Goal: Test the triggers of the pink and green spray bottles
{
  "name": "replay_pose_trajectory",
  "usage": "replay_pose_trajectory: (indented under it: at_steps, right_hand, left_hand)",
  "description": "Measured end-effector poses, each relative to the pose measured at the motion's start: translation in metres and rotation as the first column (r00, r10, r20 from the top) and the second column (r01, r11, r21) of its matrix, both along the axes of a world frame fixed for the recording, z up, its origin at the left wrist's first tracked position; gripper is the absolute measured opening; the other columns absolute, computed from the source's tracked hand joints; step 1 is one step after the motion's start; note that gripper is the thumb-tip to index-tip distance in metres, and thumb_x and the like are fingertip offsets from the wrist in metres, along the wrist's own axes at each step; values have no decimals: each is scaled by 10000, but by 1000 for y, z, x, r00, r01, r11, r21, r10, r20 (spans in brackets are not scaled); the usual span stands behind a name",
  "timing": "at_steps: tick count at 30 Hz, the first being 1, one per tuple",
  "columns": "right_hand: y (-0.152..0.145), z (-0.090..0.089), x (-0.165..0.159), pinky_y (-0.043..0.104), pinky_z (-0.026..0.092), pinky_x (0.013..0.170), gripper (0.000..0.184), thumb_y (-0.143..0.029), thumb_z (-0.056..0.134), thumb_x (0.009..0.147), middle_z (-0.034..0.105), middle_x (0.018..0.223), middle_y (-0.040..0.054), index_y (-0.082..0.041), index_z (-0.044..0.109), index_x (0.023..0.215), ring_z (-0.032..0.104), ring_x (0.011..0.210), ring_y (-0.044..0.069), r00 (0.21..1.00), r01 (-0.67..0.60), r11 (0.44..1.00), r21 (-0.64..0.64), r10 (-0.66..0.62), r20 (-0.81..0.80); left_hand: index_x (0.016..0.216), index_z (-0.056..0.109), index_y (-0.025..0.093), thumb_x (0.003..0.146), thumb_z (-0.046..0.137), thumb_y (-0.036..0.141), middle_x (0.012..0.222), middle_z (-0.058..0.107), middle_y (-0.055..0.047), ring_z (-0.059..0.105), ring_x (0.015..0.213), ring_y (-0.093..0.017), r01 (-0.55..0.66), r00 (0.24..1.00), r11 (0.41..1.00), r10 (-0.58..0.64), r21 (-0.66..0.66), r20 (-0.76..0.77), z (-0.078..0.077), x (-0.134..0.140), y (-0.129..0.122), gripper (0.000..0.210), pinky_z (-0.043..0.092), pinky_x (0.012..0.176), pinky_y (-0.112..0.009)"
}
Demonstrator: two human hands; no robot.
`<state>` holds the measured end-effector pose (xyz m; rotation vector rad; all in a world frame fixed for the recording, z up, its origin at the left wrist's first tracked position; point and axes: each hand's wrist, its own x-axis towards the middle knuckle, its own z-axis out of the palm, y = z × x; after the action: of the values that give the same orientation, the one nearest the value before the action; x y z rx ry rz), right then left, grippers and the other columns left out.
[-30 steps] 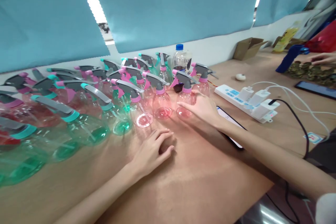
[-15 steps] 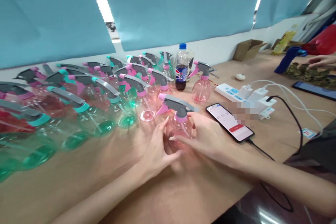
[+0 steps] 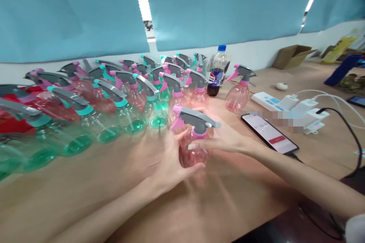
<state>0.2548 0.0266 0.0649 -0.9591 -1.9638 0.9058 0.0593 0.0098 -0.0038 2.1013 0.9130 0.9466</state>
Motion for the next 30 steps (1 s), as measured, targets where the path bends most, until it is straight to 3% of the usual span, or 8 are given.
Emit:
replay_pose_trajectory:
  at_steps: [5, 8, 12, 17, 20, 24, 27, 30]
  right_hand:
    - [1, -6, -18, 296, 520, 659, 479, -313, 710, 747, 623, 934, -4, -240, 475, 1158, 608, 747, 150, 992, -66, 996, 56, 72, -103]
    - [-1, -11, -28, 283, 511, 629, 396, -240, 660, 742, 610, 866, -17, -232, 500, 1104, 584, 689, 135, 989, -65, 991, 118, 79, -123]
    - [-4, -8, -39, 231, 475, 532, 227, -112, 542, 690, 552, 792, -32, -209, 522, 894, 524, 604, 93, 978, -105, 990, 92, 120, -173]
    - [-5, 2, -46, 237, 485, 569, 131, -114, 500, 641, 524, 718, -36, -218, 475, 717, 544, 645, 110, 983, -80, 989, 127, 99, -153]
    - [-3, 5, -48, 259, 507, 604, 180, -129, 510, 664, 536, 720, -29, -224, 539, 814, 588, 689, 138, 986, -101, 987, 122, 116, -123]
    - [2, 3, -48, 294, 535, 717, 318, -130, 512, 689, 607, 951, 13, -225, 573, 986, 635, 808, 155, 978, -131, 986, 102, 146, -152]
    - [4, 3, -46, 246, 490, 575, 334, -133, 505, 677, 590, 1002, 15, -218, 558, 995, 570, 648, 100, 986, -80, 991, 104, 94, -138]
    - [5, 3, -42, 225, 361, 444, 282, -142, 482, 658, 565, 828, -17, -210, 541, 926, 394, 491, 64, 998, 6, 991, 132, 2, -59]
  left_hand:
    - [1415, 317, 226, 740, 792, 333, 1423, 421, -142, 439, 1286, -342, 99, 994, 993, -96, -66, 55, 5, -7, -6, 833, 408, 1031, -511]
    - [1449, 269, 257, 729, 800, 363, 1468, 382, -124, 419, 1307, -346, 118, 993, 990, -117, -74, 25, 6, -14, -7, 901, 374, 1063, -521]
    - [1473, 248, 304, 722, 804, 359, 1421, 460, -83, 419, 1308, -348, 105, 992, 991, -110, -83, -61, 10, -25, -7, 936, 364, 1067, -526]
    - [1495, 196, 305, 749, 782, 372, 1469, 409, -74, 399, 1326, -332, 125, 988, 991, -129, -51, -83, 15, -31, -6, 951, 345, 1082, -496]
    - [1499, 182, 287, 779, 745, 434, 1445, 440, -91, 444, 1287, -337, 106, 985, 993, -113, -55, -132, 14, -35, -6, 926, 379, 1047, -500]
    - [1501, 166, 273, 831, 669, 504, 1441, 433, -113, 428, 1290, -334, 61, 964, 998, -56, 10, -258, 9, -43, -7, 869, 370, 1042, -520]
    - [1486, 231, 257, 883, 601, 492, 1418, 450, -113, 428, 1287, -314, 29, 923, 997, 1, 70, -384, 6, -50, -9, 746, 369, 1047, -506]
    - [1451, 325, 213, 908, 564, 438, 1419, 443, -133, 416, 1295, -313, 9, 868, 990, 61, 138, -492, 4, -55, -10, 634, 371, 1049, -498]
